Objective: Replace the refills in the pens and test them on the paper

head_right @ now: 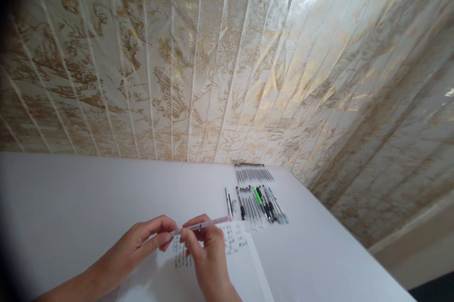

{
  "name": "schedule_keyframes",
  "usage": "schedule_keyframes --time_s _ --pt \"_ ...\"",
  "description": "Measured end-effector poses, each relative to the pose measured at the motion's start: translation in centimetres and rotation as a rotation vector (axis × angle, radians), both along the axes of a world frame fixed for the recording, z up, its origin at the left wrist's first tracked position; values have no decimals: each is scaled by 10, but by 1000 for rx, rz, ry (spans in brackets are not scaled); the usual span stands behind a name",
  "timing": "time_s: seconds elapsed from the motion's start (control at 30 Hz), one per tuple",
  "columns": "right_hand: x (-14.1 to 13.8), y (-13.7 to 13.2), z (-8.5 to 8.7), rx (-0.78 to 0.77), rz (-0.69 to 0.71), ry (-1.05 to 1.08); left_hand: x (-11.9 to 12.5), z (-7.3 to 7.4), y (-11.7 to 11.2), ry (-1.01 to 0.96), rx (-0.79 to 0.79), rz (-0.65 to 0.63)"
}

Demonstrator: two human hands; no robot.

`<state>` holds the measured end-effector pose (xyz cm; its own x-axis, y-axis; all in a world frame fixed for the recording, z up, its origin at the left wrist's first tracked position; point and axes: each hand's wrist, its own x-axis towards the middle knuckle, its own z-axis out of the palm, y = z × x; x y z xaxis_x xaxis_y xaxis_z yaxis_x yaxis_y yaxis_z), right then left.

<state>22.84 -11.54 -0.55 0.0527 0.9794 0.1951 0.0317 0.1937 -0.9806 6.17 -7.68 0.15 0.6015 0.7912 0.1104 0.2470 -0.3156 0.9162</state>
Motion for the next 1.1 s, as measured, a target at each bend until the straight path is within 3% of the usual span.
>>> schedule_keyframes --time_s 0.1,0.17,0.23,0.3,0.4,0.5,0.63,0.8,0.97,1.1 --pt "13 3 16 83 35 -140 7 -5 -5 -18 76 -85" --pt "39 11 30 97 -3 -242 8 -7 -7 -19 162 -112" --pt "81 22 42 76 -131 -400 6 -9 -6 12 225 -104" --pt "133 33 50 15 -346 -747 2 -11 -2 50 275 -56" --pt "205 46 47 -342 -601 -1284 -2 -16 3 102 360 3" --pt "247 50 31 -614 -643 -1455 -2 -23 6 198 436 -17" --pt "258 52 13 -670 -640 -1443 -1 -34 7 268 514 -8" --pt "253 58 5 -664 -630 -1426 0 -37 6 276 550 17" --pt "248 60 9 -680 -640 -1418 0 -33 5 293 529 -59" --pt "221 68 22 -619 -627 -1428 1 -32 4 267 521 -42"
